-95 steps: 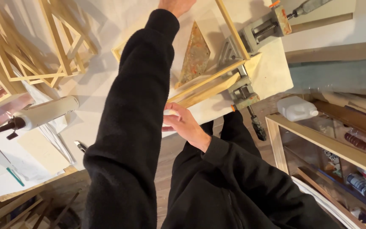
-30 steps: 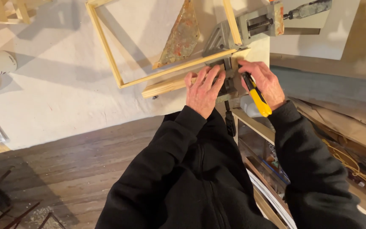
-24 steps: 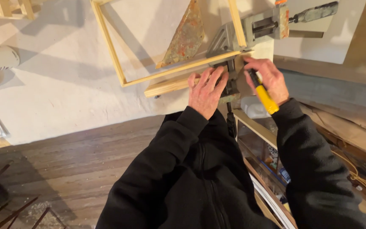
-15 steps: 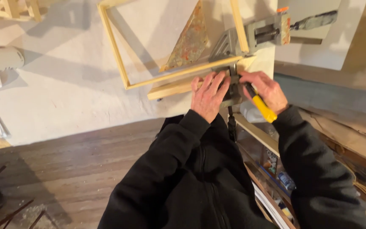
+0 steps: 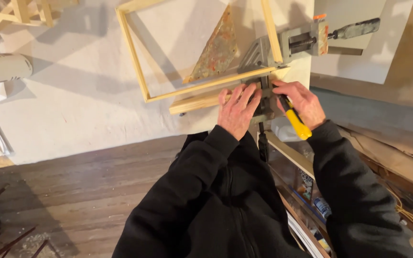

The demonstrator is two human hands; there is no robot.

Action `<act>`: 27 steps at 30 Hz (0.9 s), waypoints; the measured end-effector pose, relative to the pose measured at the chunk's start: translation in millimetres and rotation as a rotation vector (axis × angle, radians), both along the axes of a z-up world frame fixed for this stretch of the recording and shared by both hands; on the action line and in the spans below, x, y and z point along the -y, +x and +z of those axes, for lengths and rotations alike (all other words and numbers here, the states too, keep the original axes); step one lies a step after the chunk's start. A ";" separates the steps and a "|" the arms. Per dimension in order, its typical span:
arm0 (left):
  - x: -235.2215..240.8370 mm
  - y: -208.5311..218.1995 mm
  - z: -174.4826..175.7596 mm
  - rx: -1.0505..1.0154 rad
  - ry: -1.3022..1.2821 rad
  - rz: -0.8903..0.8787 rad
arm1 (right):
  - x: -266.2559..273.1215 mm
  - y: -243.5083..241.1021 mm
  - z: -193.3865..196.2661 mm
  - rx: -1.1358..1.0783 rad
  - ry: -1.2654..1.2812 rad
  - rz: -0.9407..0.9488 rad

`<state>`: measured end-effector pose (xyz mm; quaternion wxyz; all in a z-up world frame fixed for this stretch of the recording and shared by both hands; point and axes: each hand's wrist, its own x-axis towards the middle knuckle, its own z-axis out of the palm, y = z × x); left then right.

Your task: The person applies wood glue from a bottle along the mitered edge of a wooden frame rail, then fits the rail into a picture frame corner. They set the frame in a corner clamping vise, tap the joint with a hammer, and turn the clamp handle to tighten the corner joint.

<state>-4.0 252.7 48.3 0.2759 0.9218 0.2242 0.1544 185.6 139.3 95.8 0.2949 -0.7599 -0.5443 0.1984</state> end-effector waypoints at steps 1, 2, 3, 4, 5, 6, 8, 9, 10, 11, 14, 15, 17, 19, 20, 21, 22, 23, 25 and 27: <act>2.2 -0.1 -3.3 0.017 -0.014 0.015 | -2.0 2.6 1.2 -0.003 0.009 -0.002; 1.9 -0.5 0.2 0.012 -0.020 0.016 | 1.0 1.1 1.4 -0.009 0.004 -0.001; 1.8 -1.1 3.6 -0.009 -0.012 0.003 | 4.1 -0.6 1.6 -0.011 0.000 -0.009; -1.9 -0.9 6.3 -0.029 0.002 -0.009 | 3.9 -1.6 0.4 -0.012 0.004 -0.016; -0.7 -4.7 5.3 -0.033 0.004 -0.008 | 2.8 -3.0 -0.8 -0.016 0.006 -0.014; -0.5 -3.0 3.1 -0.015 -0.010 -0.006 | 1.7 0.0 -1.2 -0.015 0.002 0.011; -0.4 0.0 3.1 0.004 -0.027 -0.005 | 1.8 4.1 1.0 -0.014 -0.005 0.037; -0.5 0.7 5.3 -0.009 -0.025 -0.006 | 3.0 4.5 3.4 -0.033 -0.003 0.019; -1.9 -0.4 7.3 -0.026 -0.020 -0.003 | 2.4 3.9 4.3 -0.057 0.003 0.006; -1.1 -3.3 8.1 -0.032 -0.018 0.000 | 3.8 0.9 3.1 -0.062 0.004 0.009; -2.7 0.5 5.7 -0.016 -0.024 -0.011 | 3.0 3.1 2.6 -0.052 -0.033 0.044; -2.3 0.9 4.2 -0.008 -0.020 -0.005 | 1.3 3.7 3.4 -0.056 -0.028 0.007; 0.7 -0.1 5.2 -0.007 -0.021 0.004 | 4.9 2.3 2.5 -0.065 -0.029 -0.028; -2.4 -0.6 9.1 -0.036 0.014 -0.001 | 7.7 0.3 -2.5 -0.072 -0.004 -0.054; -3.1 0.0 6.9 -0.029 0.018 -0.002 | 5.7 2.3 -2.0 -0.065 0.000 -0.055; -3.6 0.7 4.4 -0.013 -0.004 -0.002 | 3.7 4.5 -1.5 -0.048 -0.001 -0.008; -0.8 -0.9 3.2 0.000 -0.033 -0.004 | 5.0 4.3 0.1 -0.036 -0.008 0.037; -1.1 0.8 5.1 0.002 -0.036 -0.006 | 7.6 6.0 1.2 -0.033 -0.010 0.035; -2.8 -0.2 9.4 -0.028 0.008 -0.002 | 9.9 6.9 1.1 -0.059 -0.017 -0.004; -1.8 -2.4 6.1 -0.035 0.011 0.000 | 8.9 3.6 -2.7 -0.058 -0.030 0.025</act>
